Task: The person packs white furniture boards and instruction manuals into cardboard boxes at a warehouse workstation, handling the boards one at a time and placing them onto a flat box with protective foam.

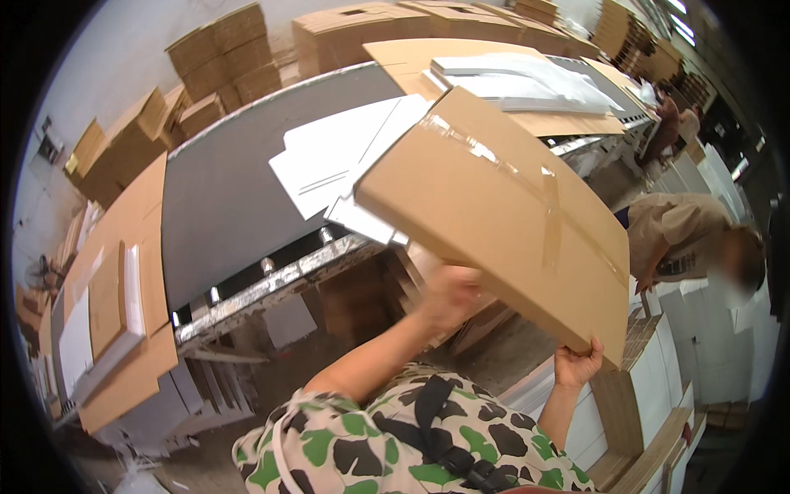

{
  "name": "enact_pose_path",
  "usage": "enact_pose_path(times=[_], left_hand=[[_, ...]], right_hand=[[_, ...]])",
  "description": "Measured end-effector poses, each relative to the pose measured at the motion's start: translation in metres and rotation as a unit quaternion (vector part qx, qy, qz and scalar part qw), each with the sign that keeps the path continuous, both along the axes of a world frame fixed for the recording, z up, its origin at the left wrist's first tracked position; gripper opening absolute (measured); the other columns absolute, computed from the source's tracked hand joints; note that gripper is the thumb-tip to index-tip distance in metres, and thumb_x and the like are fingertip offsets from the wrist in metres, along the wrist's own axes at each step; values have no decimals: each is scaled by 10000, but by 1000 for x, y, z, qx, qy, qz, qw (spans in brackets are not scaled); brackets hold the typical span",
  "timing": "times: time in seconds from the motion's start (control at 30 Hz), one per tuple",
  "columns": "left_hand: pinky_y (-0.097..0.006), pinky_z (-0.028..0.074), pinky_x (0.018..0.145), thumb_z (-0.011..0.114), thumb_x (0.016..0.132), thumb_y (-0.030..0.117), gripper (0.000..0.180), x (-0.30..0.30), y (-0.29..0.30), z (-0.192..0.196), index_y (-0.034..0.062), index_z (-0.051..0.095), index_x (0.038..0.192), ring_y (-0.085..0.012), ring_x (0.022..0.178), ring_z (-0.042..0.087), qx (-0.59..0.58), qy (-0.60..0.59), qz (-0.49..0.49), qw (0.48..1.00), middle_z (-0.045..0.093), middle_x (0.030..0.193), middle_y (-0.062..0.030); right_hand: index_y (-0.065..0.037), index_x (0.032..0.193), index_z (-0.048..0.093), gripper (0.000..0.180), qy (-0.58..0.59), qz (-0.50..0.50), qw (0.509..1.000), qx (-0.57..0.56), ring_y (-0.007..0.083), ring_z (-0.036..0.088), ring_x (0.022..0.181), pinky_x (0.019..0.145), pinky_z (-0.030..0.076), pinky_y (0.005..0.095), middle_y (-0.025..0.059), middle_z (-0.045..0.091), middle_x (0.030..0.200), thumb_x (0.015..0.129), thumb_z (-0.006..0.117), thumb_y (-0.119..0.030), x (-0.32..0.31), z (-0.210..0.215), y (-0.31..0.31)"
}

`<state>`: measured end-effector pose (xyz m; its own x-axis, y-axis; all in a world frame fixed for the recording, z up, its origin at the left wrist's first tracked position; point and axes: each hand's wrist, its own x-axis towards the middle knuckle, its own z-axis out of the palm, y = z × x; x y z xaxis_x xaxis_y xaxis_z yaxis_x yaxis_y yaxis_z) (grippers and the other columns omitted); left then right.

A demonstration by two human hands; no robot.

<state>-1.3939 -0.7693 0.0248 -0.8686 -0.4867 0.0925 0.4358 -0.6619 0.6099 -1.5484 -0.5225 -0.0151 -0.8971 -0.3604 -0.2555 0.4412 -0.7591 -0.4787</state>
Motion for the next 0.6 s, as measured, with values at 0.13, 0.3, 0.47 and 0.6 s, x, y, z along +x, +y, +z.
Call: enact_pose_path(times=[0.13,0.3,0.47,0.6], left_hand=[[-421,344,979,411,668,803,1018,69,-93,-3,2,375,1295,-288,1137,453,141,146,17,979,469,1243,-158],[-379,431,912,566,734,611,911,105,-163,-46,-96,345,1266,-265,1079,511,35,-63,-48,996,482,1215,-202],[-355,502,801,669,608,33,643,79,-153,-20,-32,419,1197,-235,954,568,-29,-218,-69,973,540,1081,-147],[-363,488,823,708,608,35,680,60,-143,-62,-15,351,1185,-233,962,551,20,-176,-85,981,505,1058,-135]], right_hand=[[-67,1162,496,490,27,17,999,11,243,545,1009,829,480,426,62,560,1109,687,583,-147,2,-17,21],[-56,1132,511,442,85,28,996,23,241,526,1048,891,454,390,59,552,1129,705,570,-153,8,-36,21],[-48,1164,491,471,34,-33,998,50,243,522,1054,897,448,397,56,545,1136,722,579,-184,21,-36,-9],[-55,1157,497,440,-26,-20,998,58,245,523,1058,902,444,401,63,559,1123,753,586,-204,46,-59,-53]])
